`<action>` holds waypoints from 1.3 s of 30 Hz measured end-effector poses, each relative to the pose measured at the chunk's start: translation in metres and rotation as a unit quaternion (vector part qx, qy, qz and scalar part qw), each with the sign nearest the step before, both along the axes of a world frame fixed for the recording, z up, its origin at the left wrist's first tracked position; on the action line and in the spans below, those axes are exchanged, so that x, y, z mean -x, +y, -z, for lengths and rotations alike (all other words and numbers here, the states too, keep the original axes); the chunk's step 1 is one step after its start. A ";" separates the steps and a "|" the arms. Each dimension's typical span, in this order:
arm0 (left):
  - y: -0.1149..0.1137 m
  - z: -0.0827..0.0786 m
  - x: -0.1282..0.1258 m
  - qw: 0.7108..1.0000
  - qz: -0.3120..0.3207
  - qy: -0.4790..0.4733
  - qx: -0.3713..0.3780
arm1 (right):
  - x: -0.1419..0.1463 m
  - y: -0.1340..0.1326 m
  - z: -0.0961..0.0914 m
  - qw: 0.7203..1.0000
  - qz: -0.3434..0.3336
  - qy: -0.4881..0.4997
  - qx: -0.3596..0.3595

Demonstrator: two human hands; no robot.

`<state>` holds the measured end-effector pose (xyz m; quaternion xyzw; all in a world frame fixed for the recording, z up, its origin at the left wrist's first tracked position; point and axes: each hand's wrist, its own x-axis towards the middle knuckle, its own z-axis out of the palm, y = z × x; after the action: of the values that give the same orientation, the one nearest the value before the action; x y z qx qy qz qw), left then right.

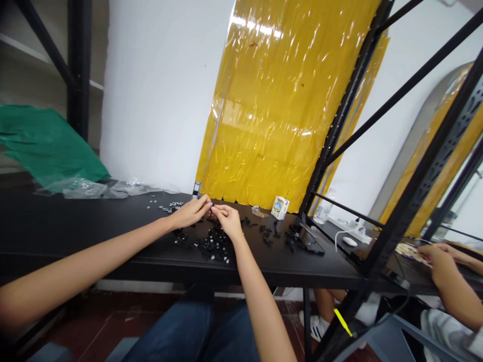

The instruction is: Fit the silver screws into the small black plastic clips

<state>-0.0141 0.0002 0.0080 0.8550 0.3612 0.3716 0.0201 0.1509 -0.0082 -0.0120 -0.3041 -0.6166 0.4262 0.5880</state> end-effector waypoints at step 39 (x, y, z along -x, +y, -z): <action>0.001 -0.001 0.004 0.996 0.023 -0.039 0.077 | 0.000 -0.001 0.000 1.000 -0.006 -0.005 0.004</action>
<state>-0.0184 0.0010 0.0089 0.8436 0.3681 0.3758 0.1080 0.1507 -0.0093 -0.0116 -0.3044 -0.6200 0.4305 0.5810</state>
